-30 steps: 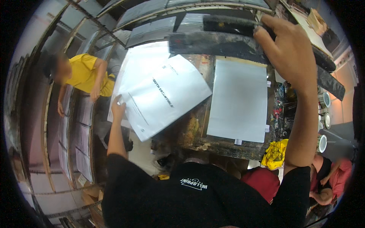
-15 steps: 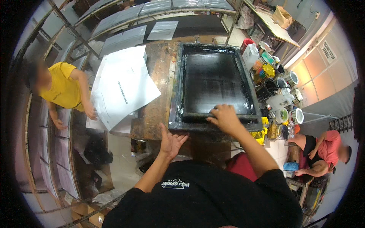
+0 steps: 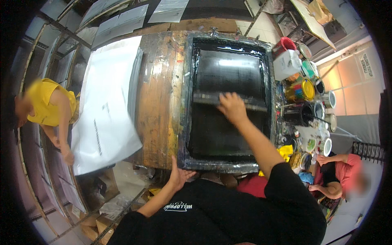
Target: The person performs screen printing by placing white paper on a screen, using a squeegee to pull ink across the mesh, and then removing the printed sheet. The process is repeated multiple times with consistent hand motions and tool use.
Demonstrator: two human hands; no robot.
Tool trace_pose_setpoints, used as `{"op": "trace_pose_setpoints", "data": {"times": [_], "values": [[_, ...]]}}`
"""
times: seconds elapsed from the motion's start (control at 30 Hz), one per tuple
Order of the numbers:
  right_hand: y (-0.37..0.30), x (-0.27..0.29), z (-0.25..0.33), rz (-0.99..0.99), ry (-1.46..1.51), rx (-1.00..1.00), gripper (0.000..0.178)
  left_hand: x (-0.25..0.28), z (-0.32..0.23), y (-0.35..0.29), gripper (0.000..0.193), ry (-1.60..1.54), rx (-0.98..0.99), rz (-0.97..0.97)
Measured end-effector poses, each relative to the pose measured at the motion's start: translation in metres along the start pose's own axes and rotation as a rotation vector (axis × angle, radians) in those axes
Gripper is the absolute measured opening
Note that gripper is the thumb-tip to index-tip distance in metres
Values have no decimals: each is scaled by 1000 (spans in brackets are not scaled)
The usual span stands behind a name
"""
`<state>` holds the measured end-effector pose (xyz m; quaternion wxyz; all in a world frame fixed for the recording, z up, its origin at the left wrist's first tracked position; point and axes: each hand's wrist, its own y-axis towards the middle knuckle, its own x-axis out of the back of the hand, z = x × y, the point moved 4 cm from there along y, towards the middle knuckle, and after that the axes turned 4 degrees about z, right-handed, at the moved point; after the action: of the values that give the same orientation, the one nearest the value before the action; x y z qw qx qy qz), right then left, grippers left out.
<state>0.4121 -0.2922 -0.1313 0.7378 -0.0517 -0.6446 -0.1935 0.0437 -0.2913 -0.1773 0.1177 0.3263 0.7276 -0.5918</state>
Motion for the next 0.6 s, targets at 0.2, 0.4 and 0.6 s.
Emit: {"op": "trace_pose_setpoints", "data": {"times": [0.2,0.4,0.6], "values": [[184,-1,-111,91,-33,30,42,15,1,-5,114,-142,195,-21],[224,5,-146,-24,-53,-2,40,37,16,-16,98,99,-6,258],[129,9,-79,28,-80,-2,38,40,26,-18,120,310,-78,283]]}}
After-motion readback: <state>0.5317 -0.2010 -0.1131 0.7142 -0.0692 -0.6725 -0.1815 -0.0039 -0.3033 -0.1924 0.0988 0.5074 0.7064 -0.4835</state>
